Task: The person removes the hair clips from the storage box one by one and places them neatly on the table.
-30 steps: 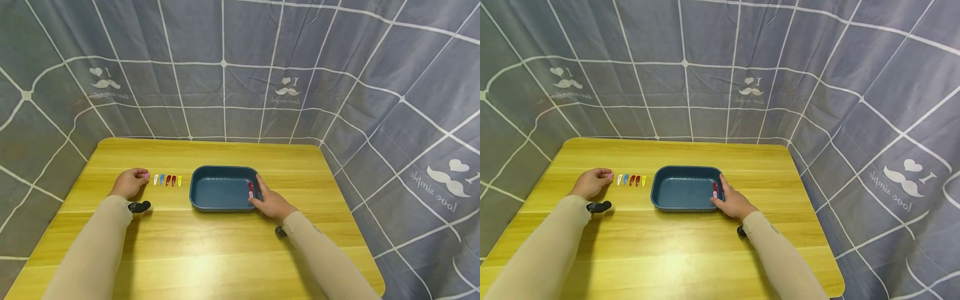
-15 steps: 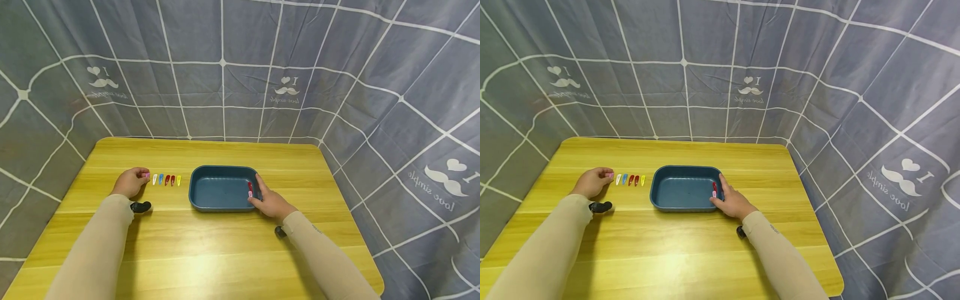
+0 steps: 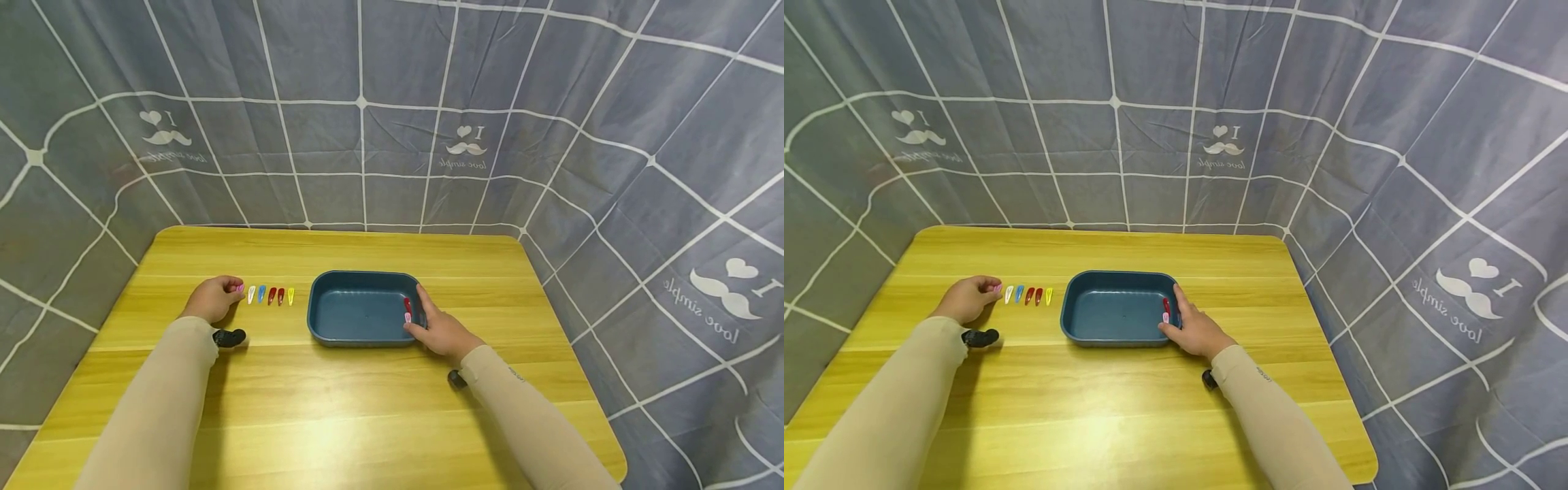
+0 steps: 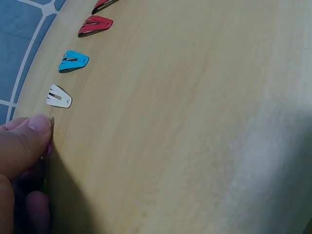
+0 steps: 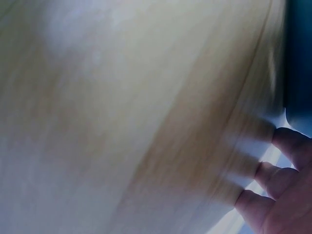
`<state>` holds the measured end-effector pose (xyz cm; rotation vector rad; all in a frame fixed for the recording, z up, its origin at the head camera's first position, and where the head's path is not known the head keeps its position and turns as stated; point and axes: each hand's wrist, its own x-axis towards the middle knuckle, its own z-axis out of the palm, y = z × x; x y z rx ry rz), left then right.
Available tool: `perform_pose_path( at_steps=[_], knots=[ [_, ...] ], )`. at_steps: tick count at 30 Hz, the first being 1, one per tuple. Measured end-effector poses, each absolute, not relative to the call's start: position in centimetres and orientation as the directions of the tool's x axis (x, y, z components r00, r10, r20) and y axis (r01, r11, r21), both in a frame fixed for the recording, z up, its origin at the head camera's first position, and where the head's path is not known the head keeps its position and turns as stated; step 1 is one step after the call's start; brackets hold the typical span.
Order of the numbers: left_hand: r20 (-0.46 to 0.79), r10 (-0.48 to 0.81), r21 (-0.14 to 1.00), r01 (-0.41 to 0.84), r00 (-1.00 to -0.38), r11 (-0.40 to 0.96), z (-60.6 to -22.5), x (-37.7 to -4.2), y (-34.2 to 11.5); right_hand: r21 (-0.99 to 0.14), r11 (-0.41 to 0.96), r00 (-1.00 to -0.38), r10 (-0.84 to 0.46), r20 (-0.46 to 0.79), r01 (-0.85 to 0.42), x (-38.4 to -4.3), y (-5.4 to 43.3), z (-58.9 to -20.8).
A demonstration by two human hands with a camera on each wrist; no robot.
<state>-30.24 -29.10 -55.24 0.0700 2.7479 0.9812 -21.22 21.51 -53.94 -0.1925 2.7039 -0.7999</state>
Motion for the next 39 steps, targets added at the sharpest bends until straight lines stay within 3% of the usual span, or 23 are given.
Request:
perform_pose_path(
  at_steps=[39],
  knots=[
    [-0.179,0.138,0.624,-0.004,-0.974,0.781,-55.14,-29.71,-29.15,-0.557,0.828,-0.941,-0.238,-0.241,-0.066,-21.5,21.77,-54.57]
  ],
)
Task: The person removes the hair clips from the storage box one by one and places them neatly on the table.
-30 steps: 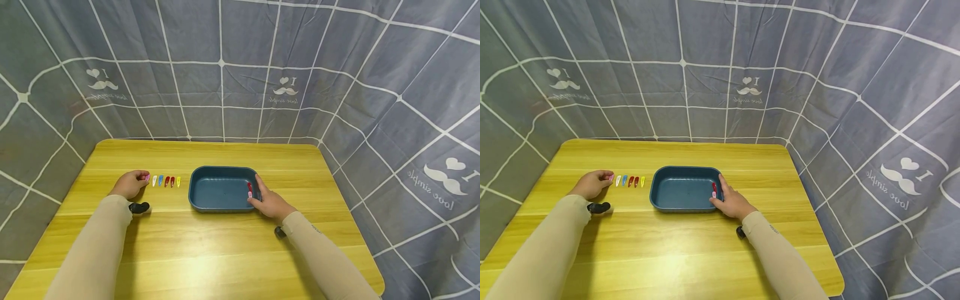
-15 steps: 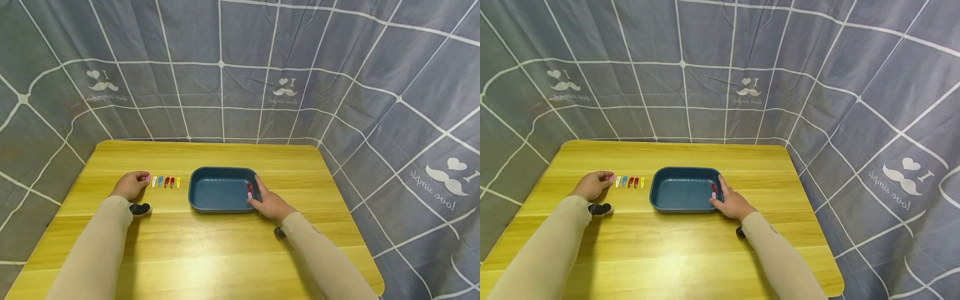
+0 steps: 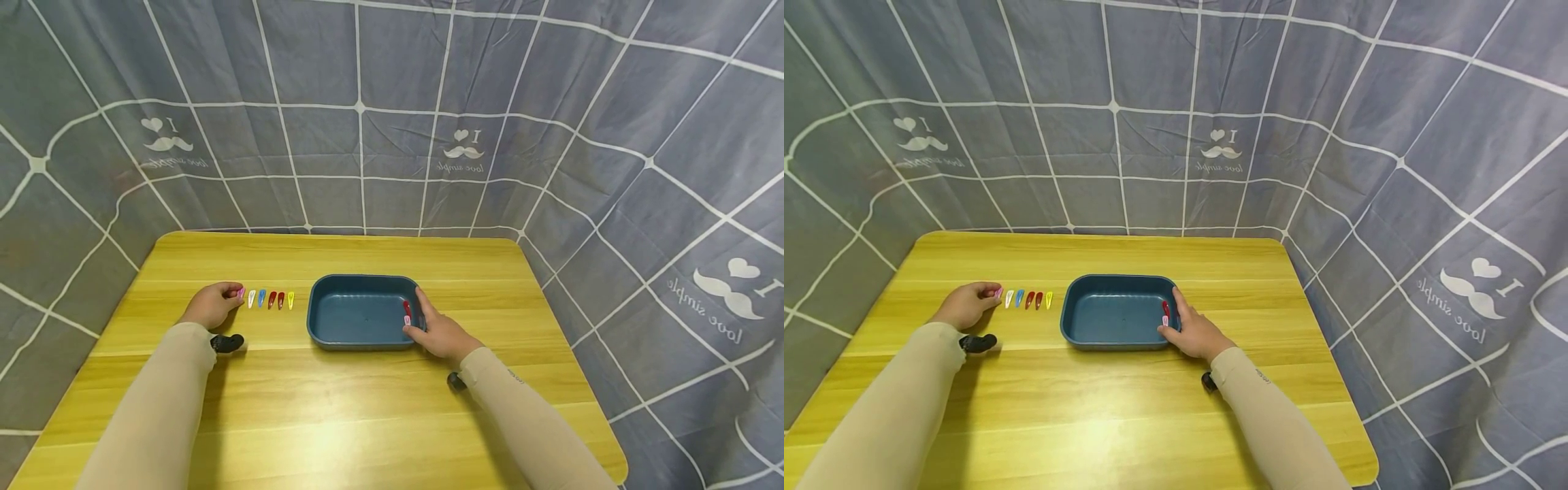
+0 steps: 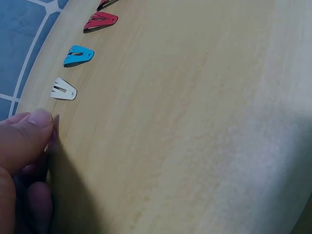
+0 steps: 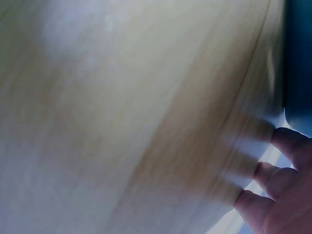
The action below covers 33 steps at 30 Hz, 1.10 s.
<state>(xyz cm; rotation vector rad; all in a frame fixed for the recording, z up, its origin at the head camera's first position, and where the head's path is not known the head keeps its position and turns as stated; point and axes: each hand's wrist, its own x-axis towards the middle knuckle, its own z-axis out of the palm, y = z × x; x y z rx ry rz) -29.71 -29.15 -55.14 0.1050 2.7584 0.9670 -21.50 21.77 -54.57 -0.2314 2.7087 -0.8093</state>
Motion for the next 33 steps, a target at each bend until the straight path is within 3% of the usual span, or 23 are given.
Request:
perform_pose_path(
  at_steps=[12,17,33],
  knots=[
    [-0.214,0.136,0.725,-0.064,-0.967,0.686,-55.1,-28.7,-30.2,-0.552,0.83,-0.934,-0.253,-0.252,-0.076,-21.2,21.4,-54.6],
    [-0.13,0.123,0.741,-0.013,-0.984,0.671,-54.4,-28.2,-29.8,-0.549,0.833,-0.935,-0.248,-0.254,-0.071,-21.1,21.4,-54.6],
    [0.014,0.264,0.84,0.155,-0.964,0.521,-47.5,-28.0,-21.1,-0.55,0.833,-0.94,-0.236,-0.248,-0.064,-21.7,21.9,-54.7]
  ],
)
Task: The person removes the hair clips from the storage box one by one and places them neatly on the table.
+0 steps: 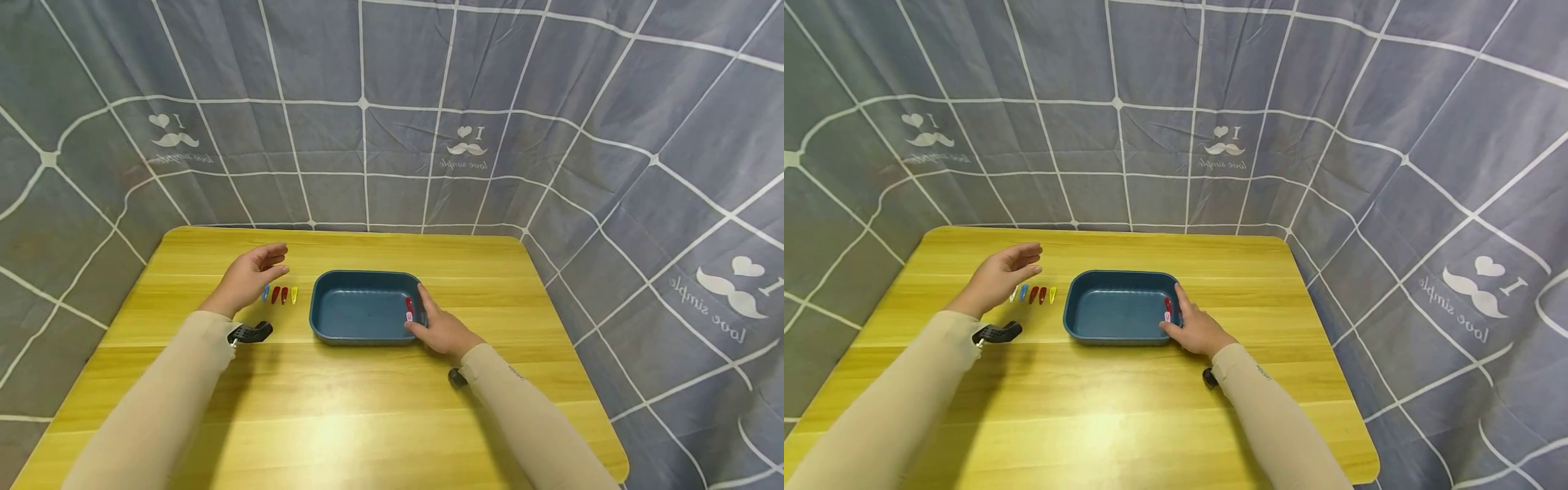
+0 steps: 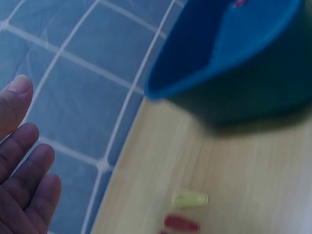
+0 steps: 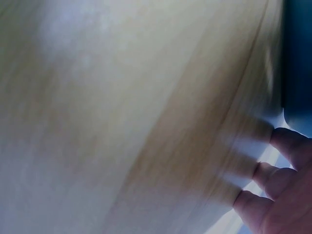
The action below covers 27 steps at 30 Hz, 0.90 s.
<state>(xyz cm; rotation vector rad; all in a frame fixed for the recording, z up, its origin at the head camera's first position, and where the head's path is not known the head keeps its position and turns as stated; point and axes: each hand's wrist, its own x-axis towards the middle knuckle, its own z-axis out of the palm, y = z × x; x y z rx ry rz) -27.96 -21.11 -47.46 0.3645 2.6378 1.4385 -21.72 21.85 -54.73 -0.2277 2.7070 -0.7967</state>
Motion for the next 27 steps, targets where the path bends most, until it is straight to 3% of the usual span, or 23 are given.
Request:
perform_pose_path(
  at_steps=[17,27],
  knots=[
    [0.06,0.467,0.866,0.279,-0.882,0.415,-47.1,-27.9,-12.0,-0.533,0.842,-0.939,-0.245,-0.242,-0.082,-22.0,21.8,-54.7],
    [0.016,0.553,0.855,0.298,-0.833,0.425,-47.8,-28.3,-7.2,-0.551,0.831,-0.94,-0.246,-0.238,-0.078,-21.9,21.8,-54.6]
  ],
)
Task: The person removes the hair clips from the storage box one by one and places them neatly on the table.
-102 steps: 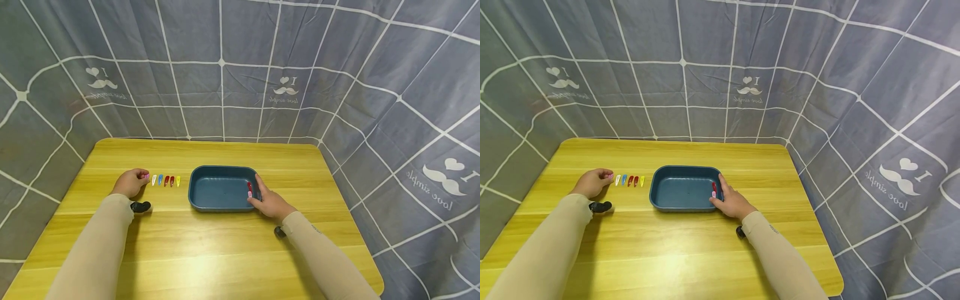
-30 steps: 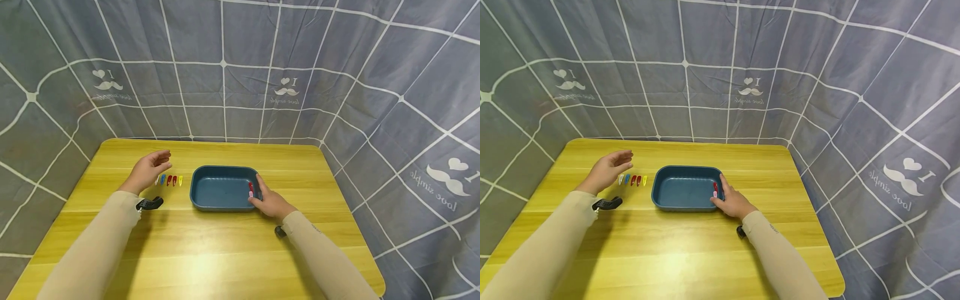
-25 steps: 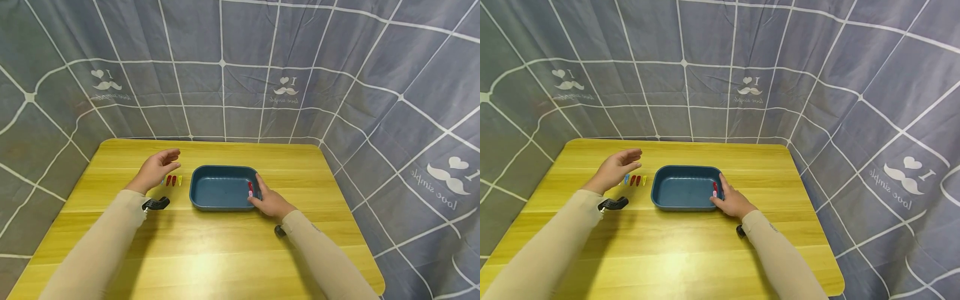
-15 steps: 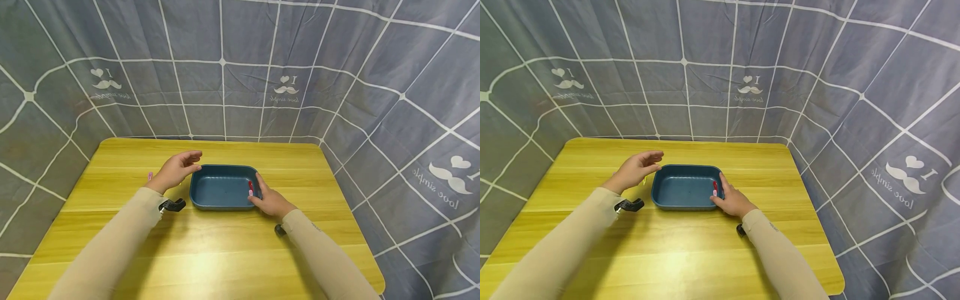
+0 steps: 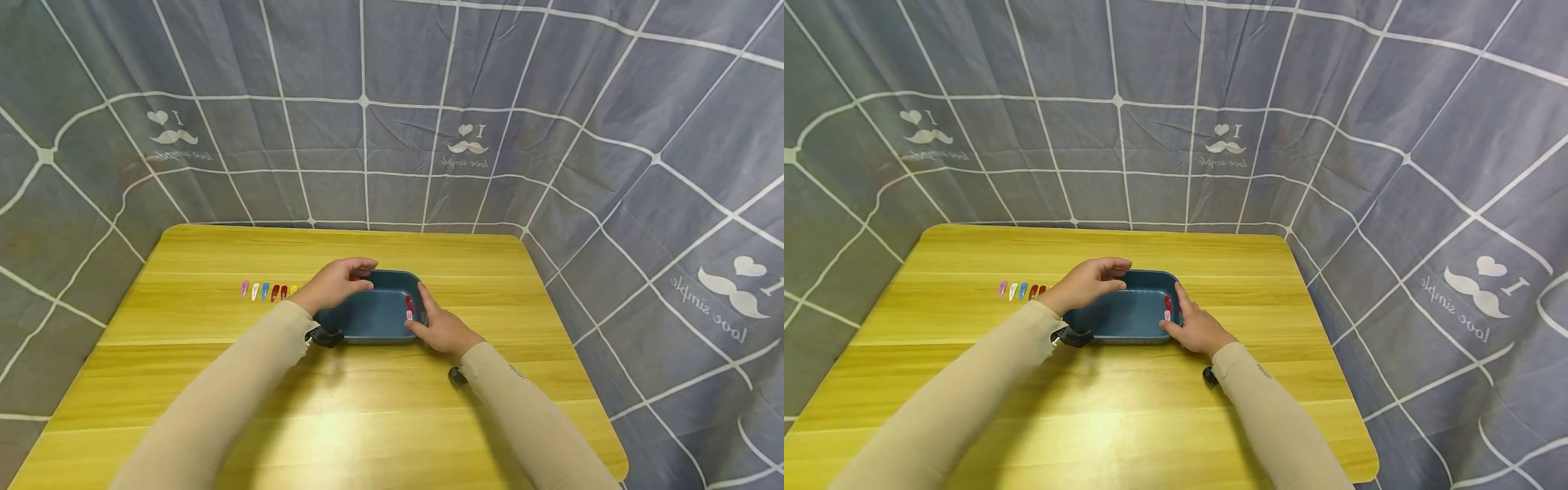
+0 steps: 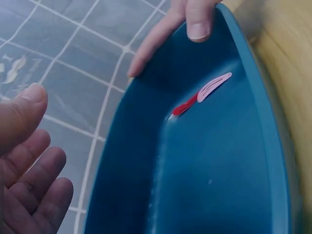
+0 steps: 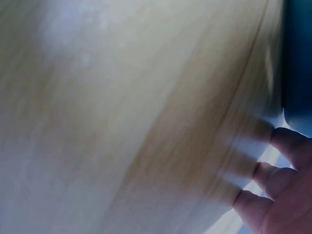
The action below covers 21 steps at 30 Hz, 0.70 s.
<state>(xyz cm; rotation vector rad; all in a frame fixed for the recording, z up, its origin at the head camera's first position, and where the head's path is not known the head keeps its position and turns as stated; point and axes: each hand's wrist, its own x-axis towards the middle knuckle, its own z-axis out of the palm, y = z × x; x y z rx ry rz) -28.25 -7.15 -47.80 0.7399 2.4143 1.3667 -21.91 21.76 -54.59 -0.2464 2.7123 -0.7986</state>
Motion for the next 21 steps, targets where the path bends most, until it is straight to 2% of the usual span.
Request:
perform_pose_path(
  at_steps=[21],
  knots=[
    [-0.089,0.657,0.751,0.383,-0.748,0.538,-50.1,-30.4,-1.2,-0.556,0.826,-0.937,-0.259,-0.236,-0.088,-21.9,21.9,-54.6]
  ],
)
